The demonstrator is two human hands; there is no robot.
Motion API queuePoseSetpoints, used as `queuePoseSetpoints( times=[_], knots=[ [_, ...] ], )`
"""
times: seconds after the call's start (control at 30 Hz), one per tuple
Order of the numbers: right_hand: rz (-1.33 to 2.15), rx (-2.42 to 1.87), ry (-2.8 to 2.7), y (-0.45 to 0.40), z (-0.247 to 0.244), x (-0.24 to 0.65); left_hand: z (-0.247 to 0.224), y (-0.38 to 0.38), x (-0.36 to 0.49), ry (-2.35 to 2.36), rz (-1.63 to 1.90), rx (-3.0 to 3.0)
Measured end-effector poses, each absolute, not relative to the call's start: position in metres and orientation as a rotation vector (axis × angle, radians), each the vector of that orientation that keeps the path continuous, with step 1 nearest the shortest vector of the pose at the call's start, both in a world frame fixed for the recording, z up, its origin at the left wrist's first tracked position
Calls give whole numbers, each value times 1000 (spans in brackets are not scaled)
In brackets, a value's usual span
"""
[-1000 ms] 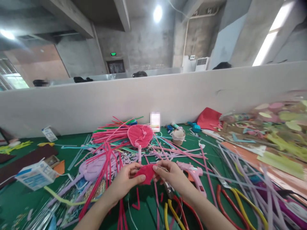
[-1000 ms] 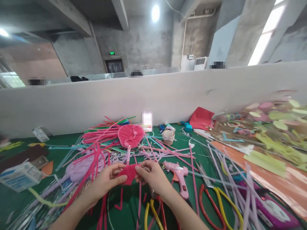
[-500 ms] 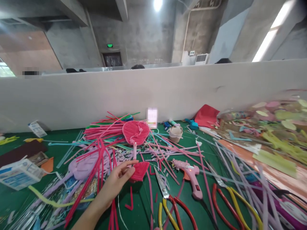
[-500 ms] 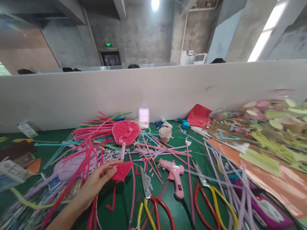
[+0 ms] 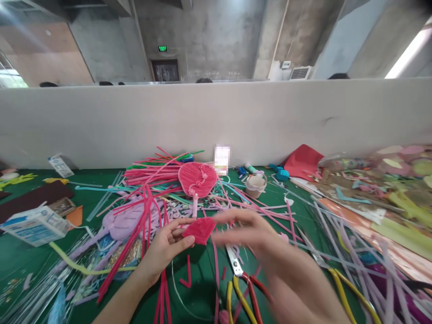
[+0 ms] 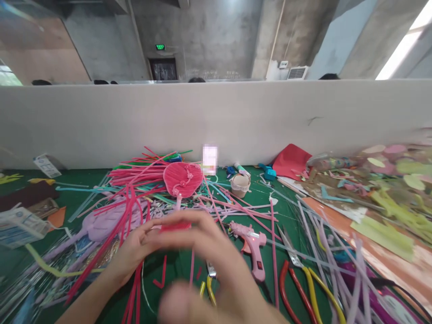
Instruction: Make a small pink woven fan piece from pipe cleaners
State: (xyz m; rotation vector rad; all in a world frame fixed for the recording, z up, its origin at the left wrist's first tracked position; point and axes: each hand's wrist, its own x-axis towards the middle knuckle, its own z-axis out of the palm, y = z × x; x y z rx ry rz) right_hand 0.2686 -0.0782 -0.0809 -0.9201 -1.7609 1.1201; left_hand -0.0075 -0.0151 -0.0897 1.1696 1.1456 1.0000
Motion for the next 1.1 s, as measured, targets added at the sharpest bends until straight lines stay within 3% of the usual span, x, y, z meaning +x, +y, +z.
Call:
queuePoseSetpoints(
  times=[0.1,0.23,0.47,1.1],
  knots=[
    [953,-1136,-1695,-21,-54,231,-96,-12,-5,1199,1033,1172],
    [1132,-1256,-1457,8,-80,206,-101,-11,-2,1204,1039,1170],
    [1474,-1153,-1260,2,-98,202,-95,-15,0,1170,1012,1123],
    [1649,-1068,-1069,0,-100,199,-85,-20,6,1295,953,1077]
  ],
)
